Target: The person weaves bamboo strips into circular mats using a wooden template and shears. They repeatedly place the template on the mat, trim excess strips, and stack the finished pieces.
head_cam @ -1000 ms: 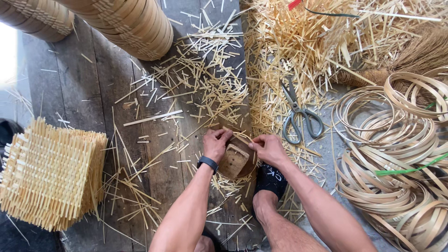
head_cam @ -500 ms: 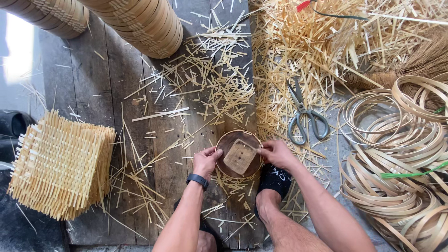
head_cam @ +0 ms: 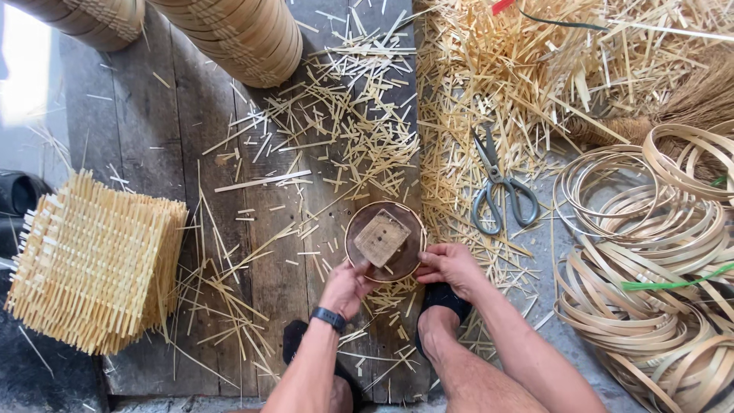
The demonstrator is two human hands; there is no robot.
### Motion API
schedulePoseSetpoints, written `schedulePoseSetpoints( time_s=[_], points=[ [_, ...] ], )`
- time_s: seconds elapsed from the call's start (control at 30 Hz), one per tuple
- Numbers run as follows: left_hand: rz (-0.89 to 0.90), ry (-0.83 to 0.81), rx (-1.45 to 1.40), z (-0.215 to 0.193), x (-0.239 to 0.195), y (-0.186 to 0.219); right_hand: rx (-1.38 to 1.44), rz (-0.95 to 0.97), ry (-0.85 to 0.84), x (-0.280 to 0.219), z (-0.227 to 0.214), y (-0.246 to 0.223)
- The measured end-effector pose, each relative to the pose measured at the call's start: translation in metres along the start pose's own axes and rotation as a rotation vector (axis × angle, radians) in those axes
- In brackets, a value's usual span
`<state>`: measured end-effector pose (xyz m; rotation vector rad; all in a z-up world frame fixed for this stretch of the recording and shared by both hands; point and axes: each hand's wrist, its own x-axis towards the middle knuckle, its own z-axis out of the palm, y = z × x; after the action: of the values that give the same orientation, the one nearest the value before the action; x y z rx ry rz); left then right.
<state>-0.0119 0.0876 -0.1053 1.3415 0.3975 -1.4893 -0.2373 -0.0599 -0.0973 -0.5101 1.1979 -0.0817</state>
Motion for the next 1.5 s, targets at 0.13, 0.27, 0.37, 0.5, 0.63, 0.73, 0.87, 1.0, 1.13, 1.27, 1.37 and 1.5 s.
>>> schedulePoseSetpoints(
  time_s=[0.13, 0.27, 0.37, 0.5, 0.63, 0.73, 0.87, 1.0, 1.13, 1.27, 1.37, 1.5],
  points=[
    [-0.032, 0.136, 0.022, 0.012, -0.008, -0.031, -0.177, -0.042, 0.082, 0.013, 0.010, 0.008],
    [0.010, 0.227, 0.047, 0.026, -0.009, -0.032, -0.232, -0.055, 0.156, 0.015, 0.017, 0.008],
    [0.008, 0.228, 0.143, 0.030, -0.021, -0.005, -0.224, -0.061, 0.068, 0.001, 0.019, -0.005],
    [0.396, 0.064, 0.693, 0.035, -0.038, 0.049, -0.255, -0.267, 0.128, -0.025, 0.026, -0.029],
    [0.929, -0.092, 0.936, 0.077, -0.060, 0.065, -0.202, -0.362, -0.017, -0.046, 0.046, -0.049],
    [0.905, -0.012, 0.943, 0.119, -0.066, 0.056, -0.324, -0.423, 0.182, -0.043, 0.068, -0.050],
    [0.990, 0.043, 0.901, 0.135, -0.057, 0.058, -0.469, -0.603, 0.303, -0.037, 0.073, -0.046],
    [0.968, 0.045, 0.965, 0.119, -0.036, 0.058, -0.342, -0.458, 0.210, -0.036, 0.069, -0.052],
    [0.589, 0.323, 0.902, 0.085, 0.008, 0.071, -0.075, -0.435, -0.043, -0.048, 0.049, -0.070],
    [0.619, 0.342, 0.957, 0.021, 0.038, 0.102, -0.071, -0.412, 0.120, -0.055, -0.005, -0.082],
    [0.637, 0.228, 0.824, 0.004, 0.046, 0.115, -0.694, -0.504, 0.629, -0.037, -0.038, -0.085],
    [0.577, 0.461, 0.924, 0.028, 0.034, 0.106, -1.135, -0.319, 0.855, -0.010, -0.065, -0.070]
  ],
)
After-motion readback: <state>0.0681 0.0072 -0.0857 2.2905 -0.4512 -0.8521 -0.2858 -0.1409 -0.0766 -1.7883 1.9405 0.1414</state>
